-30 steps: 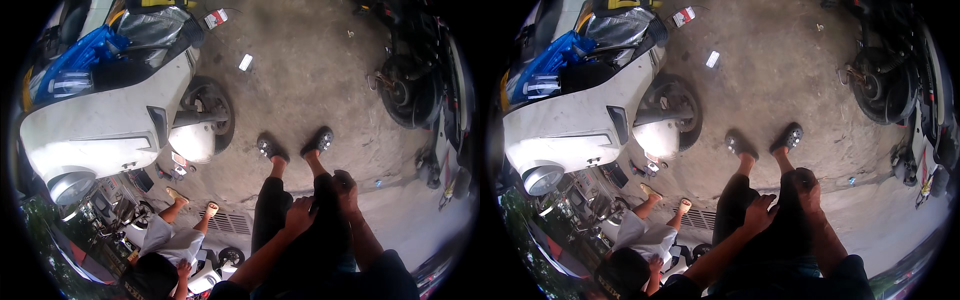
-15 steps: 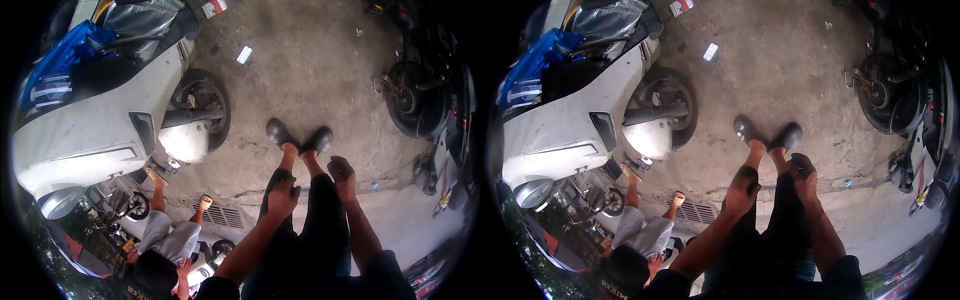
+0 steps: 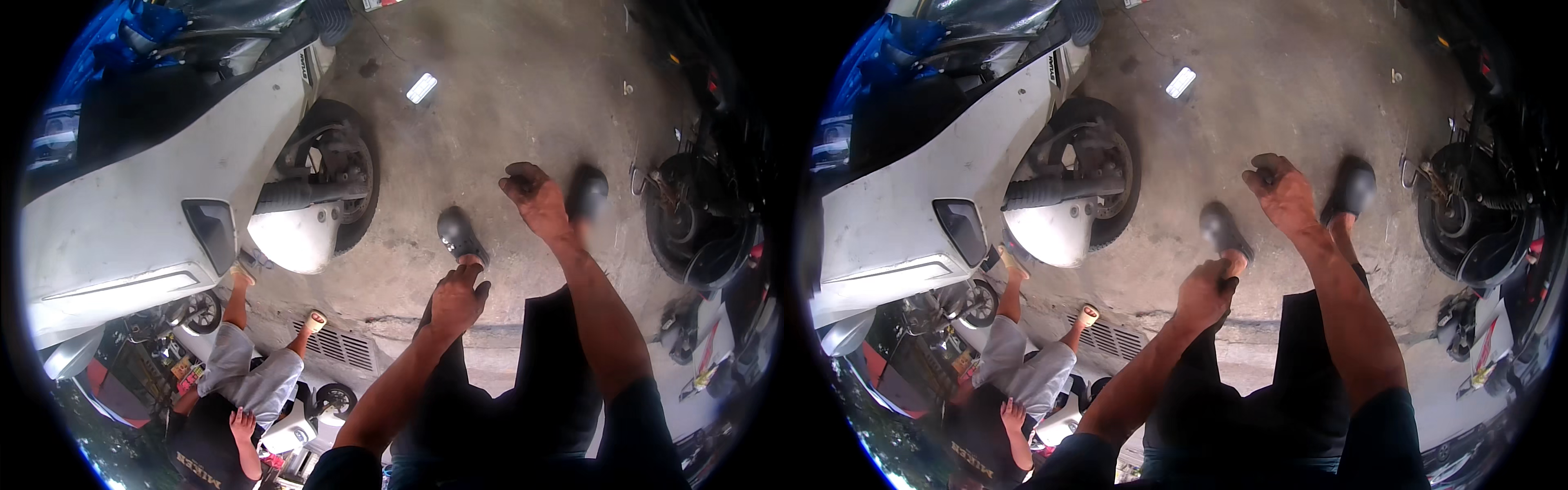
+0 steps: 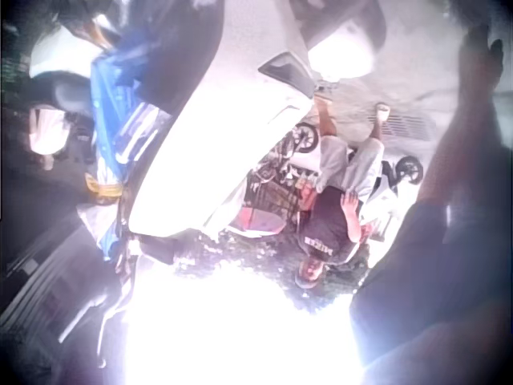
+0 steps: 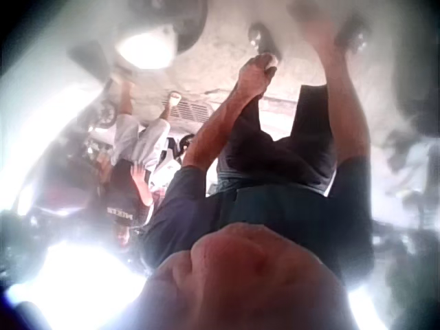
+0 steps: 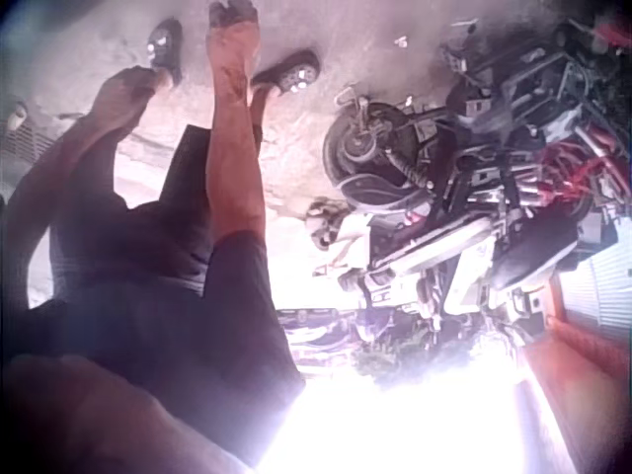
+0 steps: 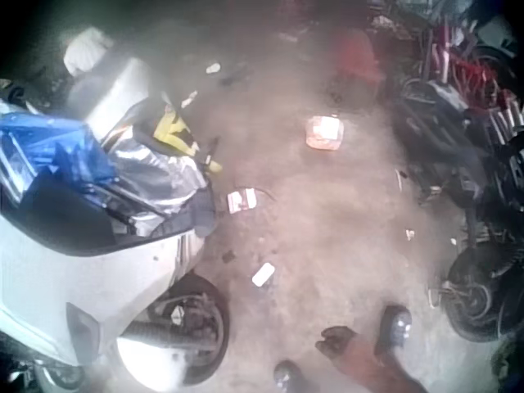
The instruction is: The person installs a brake caliper onto a scooter wheel and tightens bolts using an electric wrench. The person then moves to another scooter and handles its front brake caliper assembly by hand.
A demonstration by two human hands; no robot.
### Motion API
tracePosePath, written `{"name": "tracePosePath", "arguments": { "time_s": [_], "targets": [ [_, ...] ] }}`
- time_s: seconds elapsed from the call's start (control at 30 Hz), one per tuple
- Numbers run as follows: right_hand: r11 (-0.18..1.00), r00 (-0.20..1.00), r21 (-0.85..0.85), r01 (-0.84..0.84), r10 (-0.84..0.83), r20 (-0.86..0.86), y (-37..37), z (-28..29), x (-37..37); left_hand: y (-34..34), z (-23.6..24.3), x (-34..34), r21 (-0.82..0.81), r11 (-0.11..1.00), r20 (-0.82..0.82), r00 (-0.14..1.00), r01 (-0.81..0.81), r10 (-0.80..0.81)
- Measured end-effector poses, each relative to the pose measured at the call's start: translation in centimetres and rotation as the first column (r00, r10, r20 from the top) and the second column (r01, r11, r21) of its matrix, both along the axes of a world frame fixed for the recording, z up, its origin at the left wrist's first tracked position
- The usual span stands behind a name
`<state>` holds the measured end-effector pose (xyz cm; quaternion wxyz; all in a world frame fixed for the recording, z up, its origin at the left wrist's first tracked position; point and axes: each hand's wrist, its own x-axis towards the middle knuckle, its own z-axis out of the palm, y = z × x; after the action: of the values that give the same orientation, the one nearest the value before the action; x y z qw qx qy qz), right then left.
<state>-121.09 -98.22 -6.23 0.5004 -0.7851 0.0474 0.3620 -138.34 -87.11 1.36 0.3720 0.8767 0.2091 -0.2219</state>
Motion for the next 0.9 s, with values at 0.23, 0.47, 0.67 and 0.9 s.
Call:
{"name": "tracePosePath", "arguments": {
  "time_s": [0.23,0.47,0.67,0.9],
  "targets": [
    [0.973,0.969,0.056,-0.222,0.227,-0.100,1.7,-4.2,3.2,-2.3,-6.3,2.8,-0.042,0.992,-0.092,0.989,-0.117,0.113],
    [0.689,0.653,-0.274,-0.671,0.724,0.222,3.1,-11.2,10.1,0.9,-16.9,6.9,0.152,0.928,-0.062,0.940,0.340,-0.335],
    [0.660,0.513,-0.315,-0.682,0.739,0.437,8.7,-15.3,15.7,3.4,-23.5,10.8,0.293,0.892,0.054,0.925,0.345,-0.376],
    [0.735,0.467,-0.357,-0.576,0.655,0.595,12.6,-21.6,24.2,10.1,-23.3,21.5,0.554,0.816,0.351,0.843,0.165,-0.409]
  ]
}}
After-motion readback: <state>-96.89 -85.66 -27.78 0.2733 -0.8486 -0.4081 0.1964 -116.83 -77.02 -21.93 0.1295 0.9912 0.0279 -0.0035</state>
